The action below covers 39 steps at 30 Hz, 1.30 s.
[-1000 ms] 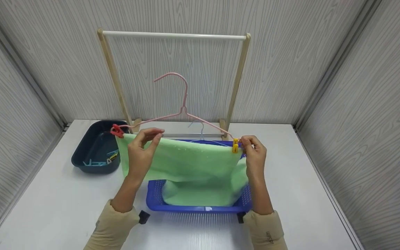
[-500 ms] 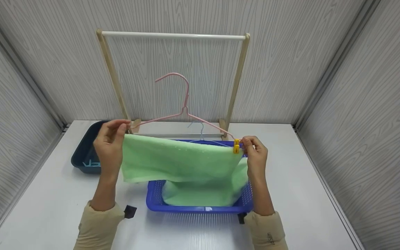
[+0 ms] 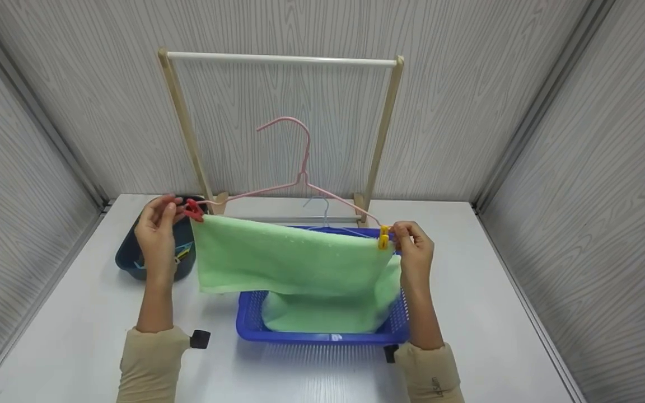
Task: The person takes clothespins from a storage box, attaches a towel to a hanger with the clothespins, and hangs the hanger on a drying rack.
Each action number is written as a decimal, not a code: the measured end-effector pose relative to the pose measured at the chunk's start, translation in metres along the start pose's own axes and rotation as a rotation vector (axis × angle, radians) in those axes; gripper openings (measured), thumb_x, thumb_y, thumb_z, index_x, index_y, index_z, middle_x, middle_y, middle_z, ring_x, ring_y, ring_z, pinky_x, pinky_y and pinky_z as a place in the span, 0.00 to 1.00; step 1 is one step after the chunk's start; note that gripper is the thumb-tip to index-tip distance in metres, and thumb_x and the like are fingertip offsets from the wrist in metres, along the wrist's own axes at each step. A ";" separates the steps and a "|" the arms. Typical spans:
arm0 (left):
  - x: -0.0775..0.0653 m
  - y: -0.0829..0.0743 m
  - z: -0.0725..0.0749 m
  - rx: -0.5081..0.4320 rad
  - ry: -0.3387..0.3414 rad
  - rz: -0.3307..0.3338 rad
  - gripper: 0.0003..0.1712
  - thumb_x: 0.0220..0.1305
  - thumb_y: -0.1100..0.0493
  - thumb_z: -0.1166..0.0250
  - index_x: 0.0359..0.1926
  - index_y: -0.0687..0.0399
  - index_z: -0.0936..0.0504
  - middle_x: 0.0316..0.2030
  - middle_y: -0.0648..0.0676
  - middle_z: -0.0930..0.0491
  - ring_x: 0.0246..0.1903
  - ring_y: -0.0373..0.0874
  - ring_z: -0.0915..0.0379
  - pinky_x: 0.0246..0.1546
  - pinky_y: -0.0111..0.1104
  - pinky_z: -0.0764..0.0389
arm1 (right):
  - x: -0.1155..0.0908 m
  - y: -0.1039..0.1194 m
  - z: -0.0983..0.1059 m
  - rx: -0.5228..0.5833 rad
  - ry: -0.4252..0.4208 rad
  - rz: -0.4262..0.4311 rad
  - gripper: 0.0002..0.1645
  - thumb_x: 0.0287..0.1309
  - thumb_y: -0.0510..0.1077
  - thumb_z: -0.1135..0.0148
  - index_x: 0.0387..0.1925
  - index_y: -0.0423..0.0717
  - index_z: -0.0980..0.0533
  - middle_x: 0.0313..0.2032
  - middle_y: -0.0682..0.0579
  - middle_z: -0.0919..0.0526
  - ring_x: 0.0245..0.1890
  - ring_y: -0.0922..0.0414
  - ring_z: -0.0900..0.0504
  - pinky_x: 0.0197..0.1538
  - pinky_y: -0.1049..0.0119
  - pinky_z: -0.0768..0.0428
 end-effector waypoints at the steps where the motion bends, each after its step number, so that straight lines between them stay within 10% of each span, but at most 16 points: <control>1: 0.000 0.004 -0.001 0.006 0.017 0.015 0.12 0.66 0.69 0.47 0.46 0.76 0.26 0.40 0.64 0.22 0.41 0.59 0.28 0.44 0.38 0.25 | 0.000 0.000 0.000 0.005 -0.003 -0.002 0.12 0.62 0.35 0.46 0.23 0.37 0.24 0.24 0.49 0.24 0.23 0.59 0.31 0.25 0.73 0.30; 9: -0.005 0.019 -0.001 0.001 0.032 0.052 0.13 0.64 0.67 0.43 0.43 0.77 0.23 0.35 0.57 0.19 0.34 0.42 0.23 0.40 0.31 0.24 | 0.000 0.000 0.001 0.003 0.003 -0.012 0.11 0.62 0.36 0.46 0.25 0.35 0.24 0.24 0.49 0.25 0.24 0.59 0.31 0.24 0.73 0.30; 21: -0.003 0.024 0.000 0.042 -0.005 0.077 0.12 0.62 0.66 0.41 0.41 0.75 0.22 0.33 0.56 0.20 0.33 0.45 0.23 0.42 0.38 0.25 | 0.001 -0.009 0.007 -0.039 0.174 -0.080 0.10 0.63 0.39 0.46 0.29 0.39 0.22 0.26 0.49 0.25 0.29 0.58 0.27 0.31 0.71 0.26; 29: -0.001 0.027 0.001 0.028 -0.064 0.072 0.11 0.62 0.67 0.40 0.39 0.76 0.21 0.31 0.53 0.20 0.31 0.41 0.27 0.32 0.25 0.26 | 0.000 -0.010 0.007 0.029 0.277 -0.123 0.14 0.65 0.44 0.49 0.38 0.36 0.24 0.30 0.48 0.25 0.32 0.57 0.25 0.36 0.70 0.24; 39: 0.007 0.059 0.008 -0.049 -0.073 0.109 0.11 0.62 0.66 0.41 0.40 0.72 0.20 0.32 0.52 0.20 0.32 0.41 0.26 0.34 0.28 0.25 | -0.003 -0.006 0.010 0.027 0.352 0.043 0.16 0.66 0.35 0.53 0.50 0.24 0.31 0.41 0.46 0.24 0.41 0.54 0.26 0.45 0.68 0.25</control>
Point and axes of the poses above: each hand's wrist, its own x-axis towards the middle knuckle, its own z-axis out of the back of the hand, y = z × x, the point moved 5 cm from there along x, towards the middle knuckle
